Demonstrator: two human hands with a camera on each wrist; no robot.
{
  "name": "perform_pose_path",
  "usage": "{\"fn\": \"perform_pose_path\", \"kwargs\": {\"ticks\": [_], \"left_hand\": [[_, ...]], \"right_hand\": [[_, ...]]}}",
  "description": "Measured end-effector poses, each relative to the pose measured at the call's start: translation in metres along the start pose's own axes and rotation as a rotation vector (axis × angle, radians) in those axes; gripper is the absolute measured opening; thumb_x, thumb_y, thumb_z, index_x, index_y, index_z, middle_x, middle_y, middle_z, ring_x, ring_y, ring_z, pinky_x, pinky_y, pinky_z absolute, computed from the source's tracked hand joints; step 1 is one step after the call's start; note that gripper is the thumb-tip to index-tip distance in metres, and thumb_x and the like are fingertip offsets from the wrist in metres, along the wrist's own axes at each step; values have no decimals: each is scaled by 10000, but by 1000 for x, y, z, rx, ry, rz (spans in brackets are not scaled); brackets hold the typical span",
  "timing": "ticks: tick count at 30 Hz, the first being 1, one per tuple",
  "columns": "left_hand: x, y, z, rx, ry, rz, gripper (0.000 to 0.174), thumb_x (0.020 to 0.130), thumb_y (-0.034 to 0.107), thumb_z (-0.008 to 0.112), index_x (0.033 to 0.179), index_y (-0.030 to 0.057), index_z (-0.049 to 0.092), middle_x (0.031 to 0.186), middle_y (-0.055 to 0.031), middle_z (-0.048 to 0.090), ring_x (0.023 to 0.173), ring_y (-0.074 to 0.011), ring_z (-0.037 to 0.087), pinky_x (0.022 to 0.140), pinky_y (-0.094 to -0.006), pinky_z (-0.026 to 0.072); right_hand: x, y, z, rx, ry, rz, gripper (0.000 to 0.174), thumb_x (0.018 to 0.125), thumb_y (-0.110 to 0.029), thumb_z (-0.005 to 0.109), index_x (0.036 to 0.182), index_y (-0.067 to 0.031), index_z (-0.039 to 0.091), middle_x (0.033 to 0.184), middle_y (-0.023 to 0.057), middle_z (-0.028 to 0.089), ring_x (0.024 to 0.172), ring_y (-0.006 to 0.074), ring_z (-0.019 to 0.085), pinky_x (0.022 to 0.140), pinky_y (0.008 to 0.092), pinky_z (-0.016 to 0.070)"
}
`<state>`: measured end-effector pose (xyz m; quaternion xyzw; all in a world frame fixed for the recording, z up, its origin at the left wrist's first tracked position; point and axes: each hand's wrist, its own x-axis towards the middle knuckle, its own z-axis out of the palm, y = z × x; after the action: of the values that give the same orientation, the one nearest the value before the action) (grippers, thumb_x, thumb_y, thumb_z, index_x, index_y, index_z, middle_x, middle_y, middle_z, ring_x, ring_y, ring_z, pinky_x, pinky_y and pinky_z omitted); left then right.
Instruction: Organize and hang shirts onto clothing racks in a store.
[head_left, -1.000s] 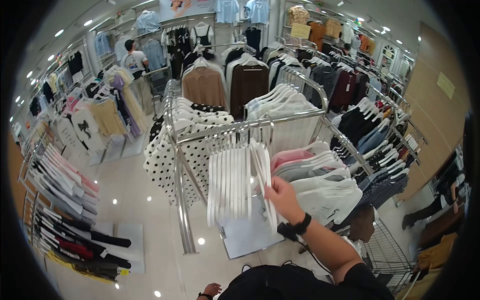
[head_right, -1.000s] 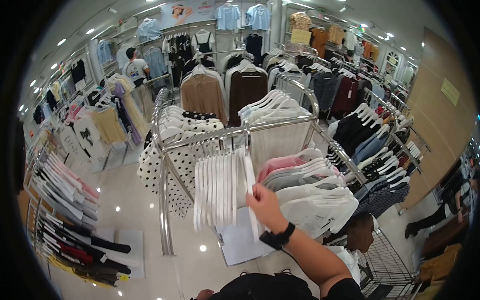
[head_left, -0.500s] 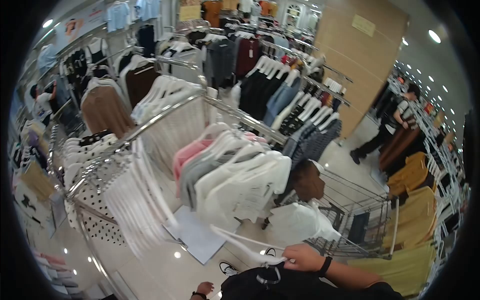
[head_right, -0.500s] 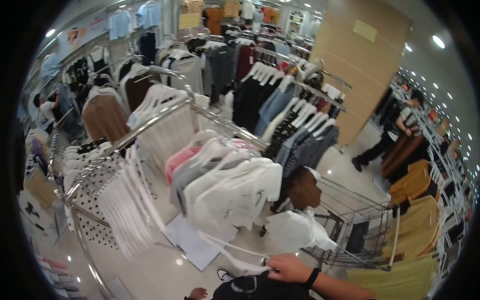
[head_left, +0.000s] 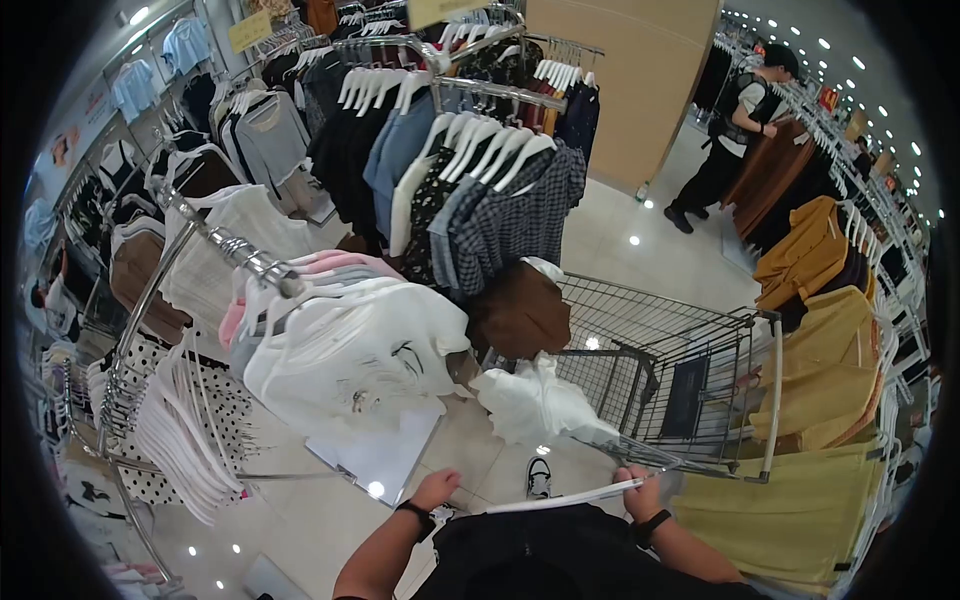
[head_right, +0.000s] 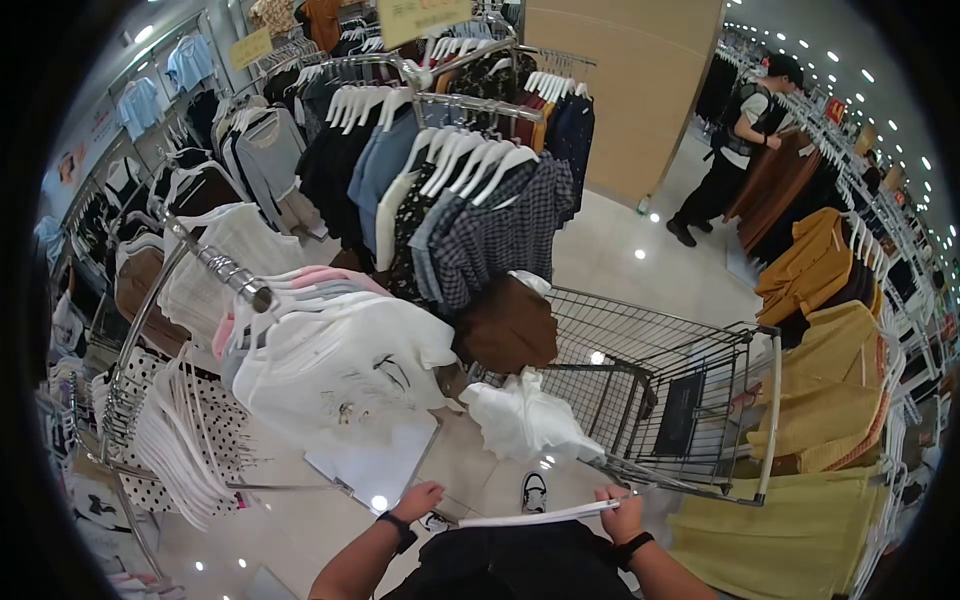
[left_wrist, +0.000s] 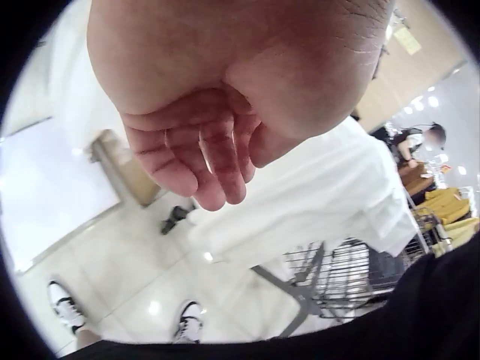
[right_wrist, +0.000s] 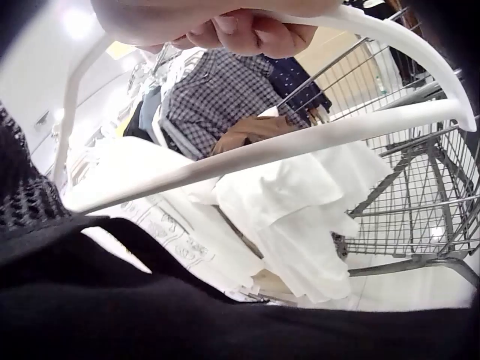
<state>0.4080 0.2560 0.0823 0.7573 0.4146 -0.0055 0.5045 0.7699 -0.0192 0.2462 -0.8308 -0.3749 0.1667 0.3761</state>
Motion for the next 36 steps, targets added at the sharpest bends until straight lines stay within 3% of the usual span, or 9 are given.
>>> {"fn": "perform_pose_path", "kwargs": {"ticks": [6,8,10,14,19,25,28,31,36], "left_hand": [[91,215,52,-28,36,282,320,956,269,647,1201,64,669,1086,-147,679,995,-342,660,875,-414,527],[101,274,61,364,185,552,343,916,279,692,1209,102,671,1133,-101,618,1072,-322,599,896,-422,510],[111,293,78,484,184,543,333,895,280,706,1182,114,677,1141,-86,599,1093,-312,572,900,-423,503],[136,294,89,717,43,469,265,868,271,717,1092,131,689,1155,-64,585,1107,-285,546,867,-438,502],[150,268,85,415,85,592,130,903,212,663,875,87,679,842,-98,630,880,-344,599,801,-425,498],[139,288,67,432,322,354,205,949,273,622,946,69,599,857,-131,657,909,-378,628,769,-497,504],[140,273,63,453,126,26,283,943,313,646,978,44,565,850,-176,688,851,-421,657,723,-535,502],[144,256,63,417,172,114,301,942,307,648,953,19,561,867,-204,704,815,-447,667,703,-557,499],[151,238,66,120,67,169,230,964,235,608,905,20,553,802,-163,669,696,-317,642,636,-449,486]], "right_hand": [[37,80,-29,235,-36,118,115,837,-1,571,824,13,684,717,85,672,651,177,614,600,342,486],[52,94,-33,341,-13,180,211,812,21,526,908,25,714,793,74,702,706,160,635,639,316,510],[58,108,-37,391,-52,255,222,810,16,539,939,13,719,807,65,694,715,148,631,634,311,501],[60,138,-28,510,-9,368,182,828,15,548,942,4,689,753,42,648,632,119,580,550,287,449],[63,133,-30,619,-20,509,126,868,-32,556,805,-23,664,653,16,591,562,105,534,508,274,395],[66,134,-33,507,-91,444,142,864,-37,565,810,-12,694,711,51,660,666,154,614,605,320,464],[70,135,-33,504,-120,426,142,864,-42,569,802,-17,694,709,53,660,680,159,619,621,321,472],[72,130,-36,440,-150,324,139,865,-56,581,831,0,705,712,83,676,676,176,633,637,334,491],[64,126,-38,350,-194,288,156,863,-57,581,869,20,716,718,110,688,675,181,643,653,347,507]]}}
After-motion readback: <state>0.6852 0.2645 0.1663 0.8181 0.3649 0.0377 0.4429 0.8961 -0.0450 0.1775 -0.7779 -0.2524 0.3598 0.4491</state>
